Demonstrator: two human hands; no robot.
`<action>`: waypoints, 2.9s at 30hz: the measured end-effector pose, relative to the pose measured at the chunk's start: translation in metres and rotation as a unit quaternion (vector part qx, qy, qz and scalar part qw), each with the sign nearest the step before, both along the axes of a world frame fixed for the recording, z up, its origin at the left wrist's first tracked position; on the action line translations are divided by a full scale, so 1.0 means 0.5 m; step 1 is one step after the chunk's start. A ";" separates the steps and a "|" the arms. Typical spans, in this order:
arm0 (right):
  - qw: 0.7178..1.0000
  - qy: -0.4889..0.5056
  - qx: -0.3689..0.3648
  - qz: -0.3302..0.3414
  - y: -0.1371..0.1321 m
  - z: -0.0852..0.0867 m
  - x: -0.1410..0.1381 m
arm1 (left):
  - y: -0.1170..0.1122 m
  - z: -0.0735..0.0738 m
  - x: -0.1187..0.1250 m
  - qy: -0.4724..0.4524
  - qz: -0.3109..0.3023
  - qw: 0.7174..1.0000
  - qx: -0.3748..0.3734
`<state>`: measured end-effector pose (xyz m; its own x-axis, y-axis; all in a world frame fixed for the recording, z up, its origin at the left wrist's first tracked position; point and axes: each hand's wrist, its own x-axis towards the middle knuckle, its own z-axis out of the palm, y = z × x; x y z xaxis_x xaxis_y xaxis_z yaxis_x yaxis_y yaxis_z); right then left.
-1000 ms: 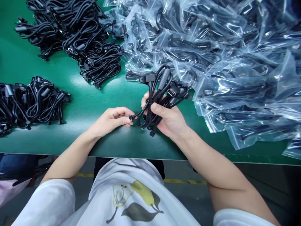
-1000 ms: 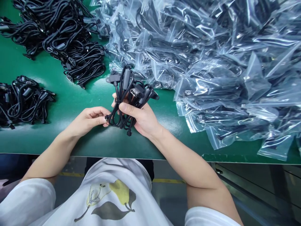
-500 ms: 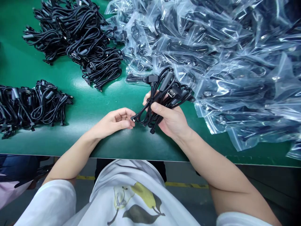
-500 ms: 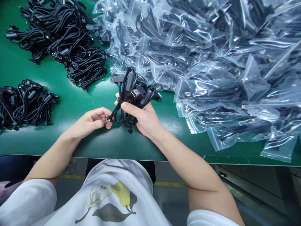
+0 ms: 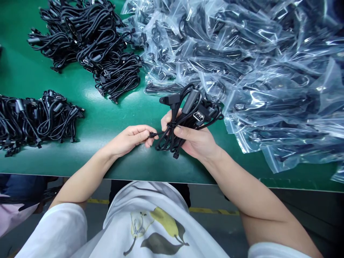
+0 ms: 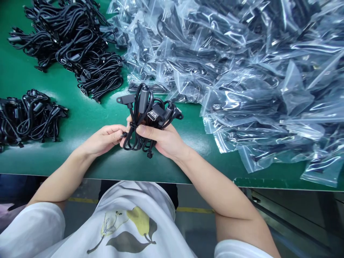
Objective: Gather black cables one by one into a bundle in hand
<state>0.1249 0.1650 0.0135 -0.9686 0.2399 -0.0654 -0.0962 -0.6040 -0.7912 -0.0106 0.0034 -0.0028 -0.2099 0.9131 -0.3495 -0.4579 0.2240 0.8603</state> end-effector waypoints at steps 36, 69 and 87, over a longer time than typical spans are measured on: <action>0.994 0.017 0.065 0.085 0.001 0.004 0.010 | 0.001 -0.018 0.012 -0.050 -0.036 0.998 -0.030; 0.978 -0.123 0.145 0.088 -0.040 -0.038 -0.008 | -0.013 0.028 -0.002 0.126 0.187 0.971 0.075; 0.973 -0.149 0.073 0.159 -0.053 -0.037 0.012 | -0.318 0.060 -0.190 0.726 0.241 0.492 -0.415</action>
